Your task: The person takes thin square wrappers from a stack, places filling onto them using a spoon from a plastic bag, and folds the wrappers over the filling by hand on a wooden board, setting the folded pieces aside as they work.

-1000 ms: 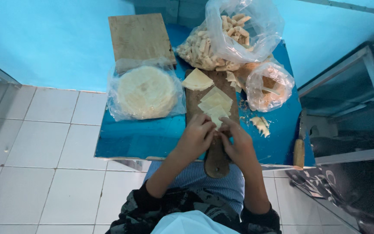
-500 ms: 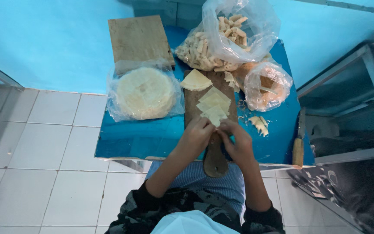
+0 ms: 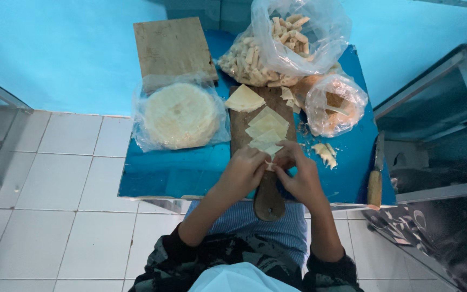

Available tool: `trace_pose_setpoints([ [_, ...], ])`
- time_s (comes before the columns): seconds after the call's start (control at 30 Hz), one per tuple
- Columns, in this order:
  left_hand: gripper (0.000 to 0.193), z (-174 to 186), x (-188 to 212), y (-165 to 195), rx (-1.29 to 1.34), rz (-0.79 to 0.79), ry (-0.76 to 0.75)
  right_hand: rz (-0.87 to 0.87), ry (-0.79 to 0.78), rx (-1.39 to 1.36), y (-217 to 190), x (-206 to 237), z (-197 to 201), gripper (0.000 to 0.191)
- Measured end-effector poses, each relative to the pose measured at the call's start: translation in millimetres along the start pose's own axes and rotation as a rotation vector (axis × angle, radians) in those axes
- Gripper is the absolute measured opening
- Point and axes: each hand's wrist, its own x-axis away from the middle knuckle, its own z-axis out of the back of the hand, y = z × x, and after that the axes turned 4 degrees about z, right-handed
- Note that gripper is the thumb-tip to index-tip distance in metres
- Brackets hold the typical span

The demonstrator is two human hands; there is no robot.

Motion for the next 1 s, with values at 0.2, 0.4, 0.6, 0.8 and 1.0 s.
trace_pose_setpoints([
  [0.2, 0.005, -7.1, -3.5, -8.1, -0.007, 0.073, 0.02, 0.155, 0.041, 0.111, -2.7, 8.0, -3.6, 0.046],
  [0.4, 0.012, 1.4, 1.5, -8.7, -0.117, -0.07, -0.058, 0.278, 0.045, 0.206, -5.3, 15.5, -3.4, 0.04],
  [0.6, 0.014, 7.0, 8.6, 0.9, -0.13, -0.101, -0.033, 0.247, 0.017, 0.166, -6.5, 20.0, -4.5, 0.032],
  [0.8, 0.014, 11.2, 9.9, 4.5, -0.123, -0.077, -0.049, 0.148, 0.028, 0.08, -8.1, 17.8, -2.7, 0.042],
  [1.0, 0.008, 9.4, 7.9, 6.0, -0.206, -0.031, -0.02, 0.064, -0.021, 0.174, -21.1, 5.8, 1.1, 0.049],
])
